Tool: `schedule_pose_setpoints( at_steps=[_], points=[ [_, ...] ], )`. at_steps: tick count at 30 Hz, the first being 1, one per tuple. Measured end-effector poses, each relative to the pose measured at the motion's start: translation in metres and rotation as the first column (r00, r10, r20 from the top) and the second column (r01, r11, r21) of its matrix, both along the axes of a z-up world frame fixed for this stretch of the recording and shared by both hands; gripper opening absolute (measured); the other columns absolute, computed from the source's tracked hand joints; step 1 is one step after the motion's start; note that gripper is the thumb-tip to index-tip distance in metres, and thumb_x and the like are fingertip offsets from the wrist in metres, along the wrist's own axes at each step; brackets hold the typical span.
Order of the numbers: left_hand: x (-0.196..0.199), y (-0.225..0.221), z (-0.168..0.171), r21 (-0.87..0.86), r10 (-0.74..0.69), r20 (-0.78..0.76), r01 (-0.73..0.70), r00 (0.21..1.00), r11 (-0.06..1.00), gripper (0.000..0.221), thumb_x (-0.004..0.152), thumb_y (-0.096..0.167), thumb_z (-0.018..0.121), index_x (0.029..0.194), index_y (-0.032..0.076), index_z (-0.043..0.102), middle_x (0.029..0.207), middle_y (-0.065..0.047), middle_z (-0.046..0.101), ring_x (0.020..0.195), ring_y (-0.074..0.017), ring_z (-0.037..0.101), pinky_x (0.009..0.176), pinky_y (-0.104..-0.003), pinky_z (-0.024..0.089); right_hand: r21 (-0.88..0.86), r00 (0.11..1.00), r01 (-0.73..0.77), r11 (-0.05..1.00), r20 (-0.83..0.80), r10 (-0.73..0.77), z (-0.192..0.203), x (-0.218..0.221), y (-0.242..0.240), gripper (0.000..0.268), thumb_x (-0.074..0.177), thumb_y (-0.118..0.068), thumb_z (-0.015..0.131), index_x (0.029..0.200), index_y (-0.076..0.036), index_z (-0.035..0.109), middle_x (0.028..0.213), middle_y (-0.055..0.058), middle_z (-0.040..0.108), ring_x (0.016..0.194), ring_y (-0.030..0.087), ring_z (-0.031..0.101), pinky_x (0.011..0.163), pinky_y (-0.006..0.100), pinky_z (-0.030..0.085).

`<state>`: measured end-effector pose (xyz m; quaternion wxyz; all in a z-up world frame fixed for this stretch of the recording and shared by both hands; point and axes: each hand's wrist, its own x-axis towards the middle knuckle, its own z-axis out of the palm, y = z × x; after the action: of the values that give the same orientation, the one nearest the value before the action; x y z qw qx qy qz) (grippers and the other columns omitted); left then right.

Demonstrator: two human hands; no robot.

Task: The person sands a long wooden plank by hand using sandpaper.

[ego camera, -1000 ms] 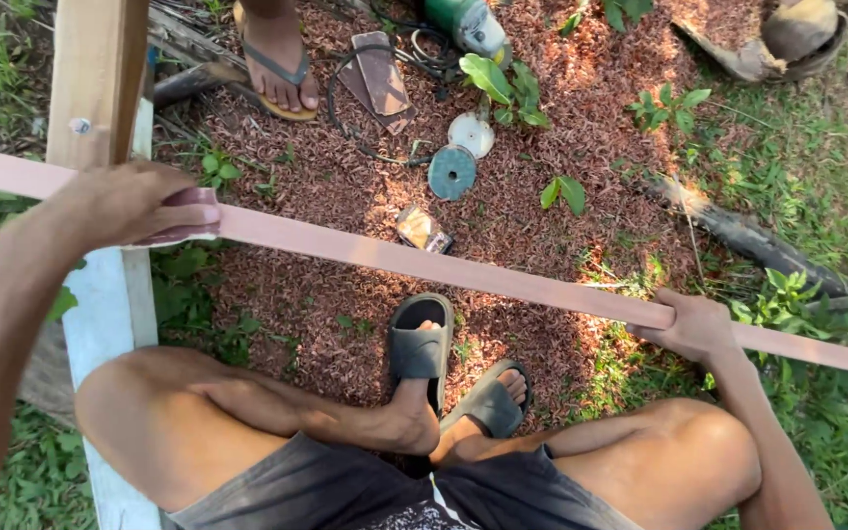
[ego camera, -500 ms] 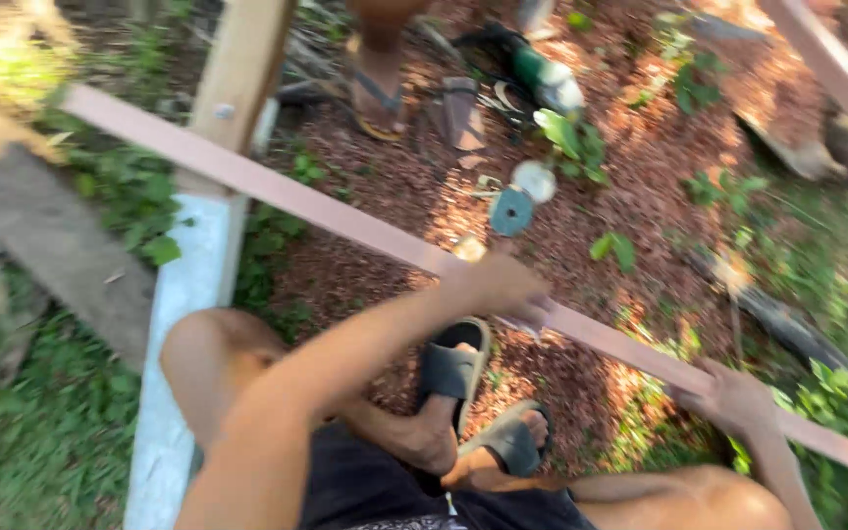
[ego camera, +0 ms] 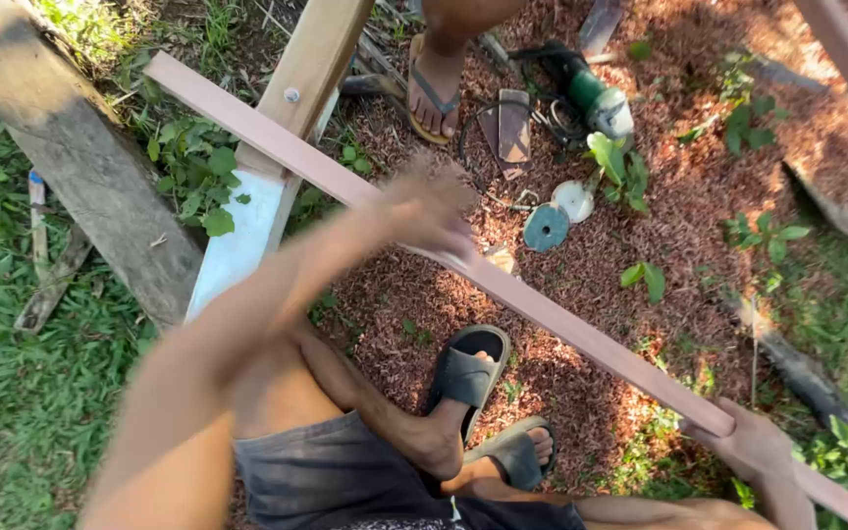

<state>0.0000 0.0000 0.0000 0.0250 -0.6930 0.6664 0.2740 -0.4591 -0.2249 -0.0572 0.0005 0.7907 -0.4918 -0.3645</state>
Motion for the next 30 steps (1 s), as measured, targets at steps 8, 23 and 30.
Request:
schedule_pose_setpoints(
  at_steps=[8,23,30],
  points=[
    [-0.186,-0.091,-0.057,-0.247,-0.269,0.056,0.275,0.961,0.929,0.063,0.077,0.064,0.021,0.113,0.019,0.046,0.103,-0.004,0.057,0.099,-0.022,0.051,0.098,-0.049,0.021,-0.004,0.985,0.131,0.991,0.11,-0.129,0.019,0.011,0.021,0.05,0.056,-0.066,0.049,0.076,-0.021,0.06,0.068,0.005,0.069,0.069,0.022,0.065,0.066,0.033,0.047],
    [0.046,0.004,-0.029,-0.044,-0.115,0.015,0.116,0.993,0.992,0.064,0.073,0.065,0.024,0.123,0.028,0.039,0.133,0.004,0.032,0.127,-0.0198,0.019,0.1,-0.049,0.022,0.015,0.997,0.063,0.998,0.051,-0.064,0.002,0.007,0.003,0.037,0.059,-0.058,0.054,0.075,-0.025,0.06,0.072,0.004,0.068,0.08,0.022,0.064,0.068,0.033,0.044],
    [-0.16,-0.102,-0.056,-0.208,-0.352,-0.105,0.325,0.93,0.922,0.041,0.081,0.053,0.036,0.101,0.023,0.056,0.098,0.003,0.061,0.101,-0.018,0.052,0.103,-0.056,0.001,0.01,0.991,0.059,0.998,0.118,-0.06,0.011,0.003,0.011,0.043,0.058,-0.06,0.052,0.077,-0.023,0.061,0.067,0.003,0.067,0.069,0.021,0.063,0.063,0.033,0.044]
  ],
)
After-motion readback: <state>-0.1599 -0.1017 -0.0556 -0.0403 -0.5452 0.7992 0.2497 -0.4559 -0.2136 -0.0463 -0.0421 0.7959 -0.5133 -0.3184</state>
